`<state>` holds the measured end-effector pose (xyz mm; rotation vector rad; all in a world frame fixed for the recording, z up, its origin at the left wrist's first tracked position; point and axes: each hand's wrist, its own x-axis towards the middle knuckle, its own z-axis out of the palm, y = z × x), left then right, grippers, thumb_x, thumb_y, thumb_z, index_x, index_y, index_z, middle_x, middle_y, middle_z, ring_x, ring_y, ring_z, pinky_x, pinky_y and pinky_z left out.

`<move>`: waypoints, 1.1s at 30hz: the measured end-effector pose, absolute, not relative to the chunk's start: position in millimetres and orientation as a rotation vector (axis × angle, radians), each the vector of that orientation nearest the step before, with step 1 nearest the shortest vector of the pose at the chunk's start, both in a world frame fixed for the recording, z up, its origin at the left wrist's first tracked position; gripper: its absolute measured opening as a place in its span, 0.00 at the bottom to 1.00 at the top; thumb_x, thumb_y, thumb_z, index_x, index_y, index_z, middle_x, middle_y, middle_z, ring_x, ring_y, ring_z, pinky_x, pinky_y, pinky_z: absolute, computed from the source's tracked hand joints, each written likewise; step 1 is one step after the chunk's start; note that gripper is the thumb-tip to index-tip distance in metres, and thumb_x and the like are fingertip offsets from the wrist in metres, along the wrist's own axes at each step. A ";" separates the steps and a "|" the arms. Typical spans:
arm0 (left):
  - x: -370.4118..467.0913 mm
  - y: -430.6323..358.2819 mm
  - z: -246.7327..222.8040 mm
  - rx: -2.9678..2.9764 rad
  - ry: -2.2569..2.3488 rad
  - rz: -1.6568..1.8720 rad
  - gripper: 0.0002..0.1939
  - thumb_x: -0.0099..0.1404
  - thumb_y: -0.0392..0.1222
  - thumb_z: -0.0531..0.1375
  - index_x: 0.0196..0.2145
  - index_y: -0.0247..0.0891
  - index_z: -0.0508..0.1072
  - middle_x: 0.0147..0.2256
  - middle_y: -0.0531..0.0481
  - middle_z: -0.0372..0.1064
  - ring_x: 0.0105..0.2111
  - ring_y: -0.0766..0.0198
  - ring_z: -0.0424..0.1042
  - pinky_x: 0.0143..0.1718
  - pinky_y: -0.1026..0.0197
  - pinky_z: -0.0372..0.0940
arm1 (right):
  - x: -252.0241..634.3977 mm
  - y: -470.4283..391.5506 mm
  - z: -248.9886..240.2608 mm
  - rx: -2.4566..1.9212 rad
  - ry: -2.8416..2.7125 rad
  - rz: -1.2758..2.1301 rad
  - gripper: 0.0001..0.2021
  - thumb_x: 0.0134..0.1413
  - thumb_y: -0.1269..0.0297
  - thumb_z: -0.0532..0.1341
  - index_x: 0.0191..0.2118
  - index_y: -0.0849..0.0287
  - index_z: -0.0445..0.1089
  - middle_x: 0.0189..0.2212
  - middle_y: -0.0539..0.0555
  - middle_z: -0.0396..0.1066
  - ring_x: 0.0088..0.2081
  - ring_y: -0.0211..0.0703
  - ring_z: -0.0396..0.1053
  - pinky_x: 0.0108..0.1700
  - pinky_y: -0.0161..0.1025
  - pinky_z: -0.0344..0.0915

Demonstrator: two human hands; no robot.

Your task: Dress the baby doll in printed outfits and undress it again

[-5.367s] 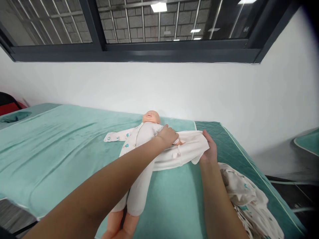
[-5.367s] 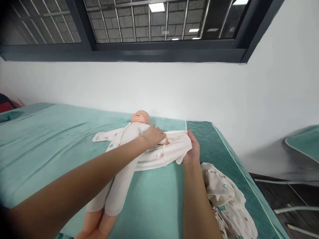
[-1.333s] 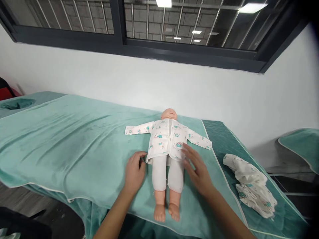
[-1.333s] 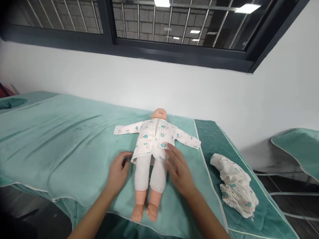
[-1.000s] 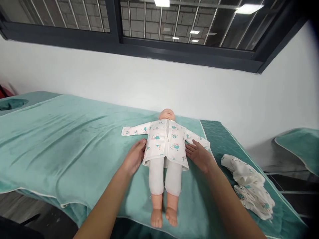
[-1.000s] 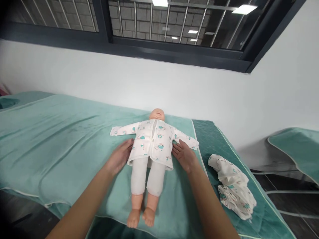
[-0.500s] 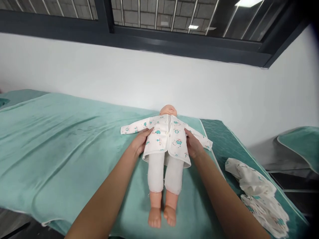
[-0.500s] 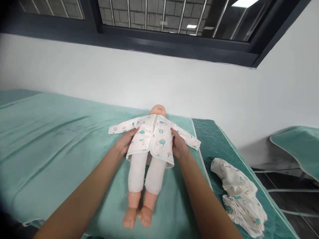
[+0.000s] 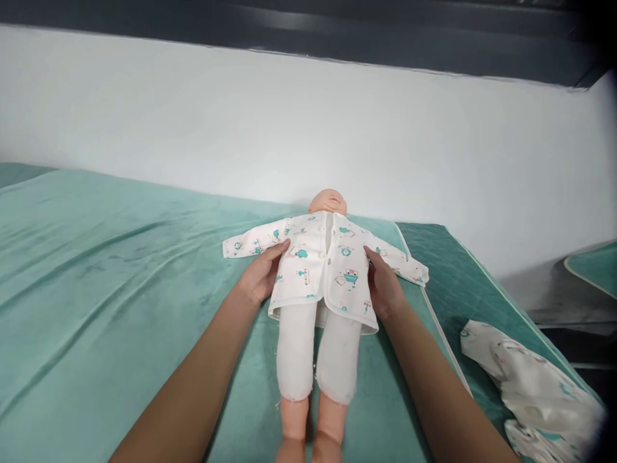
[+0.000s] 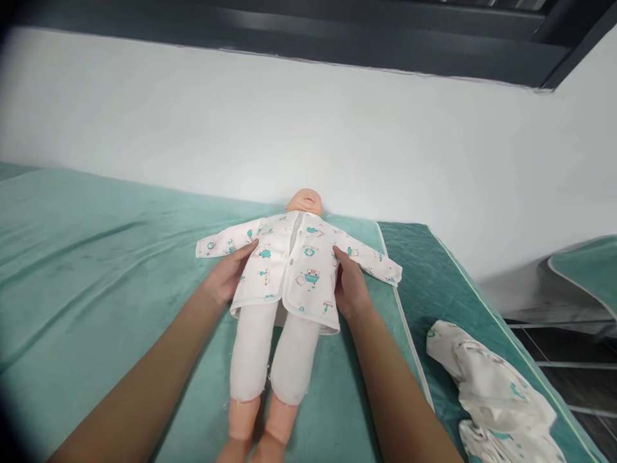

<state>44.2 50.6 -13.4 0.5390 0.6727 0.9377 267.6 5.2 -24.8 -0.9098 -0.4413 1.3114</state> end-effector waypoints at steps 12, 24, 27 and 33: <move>23.1 66.0 -20.7 0.346 0.658 1.299 0.09 0.65 0.38 0.60 0.43 0.32 0.71 0.44 0.38 0.74 0.46 0.55 0.75 0.52 0.51 0.71 | 286.4 11.1 -37.9 -0.905 -0.404 1.223 0.09 0.55 0.66 0.63 0.42 0.61 0.74 0.35 0.54 0.79 0.35 0.45 0.77 0.41 0.41 0.77; 1.7 70.9 -17.1 0.306 0.828 1.653 0.07 0.70 0.40 0.56 0.37 0.35 0.71 0.43 0.42 0.74 0.46 0.58 0.75 0.58 0.44 0.65 | 332.5 3.5 -33.1 -0.842 -0.079 0.983 0.06 0.57 0.73 0.57 0.38 0.58 0.69 0.32 0.49 0.76 0.34 0.37 0.76 0.39 0.37 0.78; -0.9 74.5 -17.9 0.297 0.854 1.669 0.09 0.70 0.43 0.57 0.37 0.35 0.72 0.43 0.41 0.74 0.46 0.55 0.75 0.55 0.41 0.67 | 343.6 1.2 -31.7 -0.824 -0.049 0.938 0.07 0.56 0.74 0.55 0.38 0.58 0.68 0.33 0.50 0.75 0.34 0.36 0.76 0.39 0.36 0.77; -3.4 77.2 -17.2 0.295 0.957 1.787 0.06 0.70 0.38 0.55 0.36 0.35 0.71 0.39 0.44 0.75 0.40 0.61 0.77 0.50 0.46 0.72 | 341.4 0.3 -27.6 -0.817 -0.141 0.960 0.07 0.53 0.75 0.57 0.38 0.60 0.69 0.34 0.51 0.75 0.32 0.36 0.75 0.37 0.34 0.76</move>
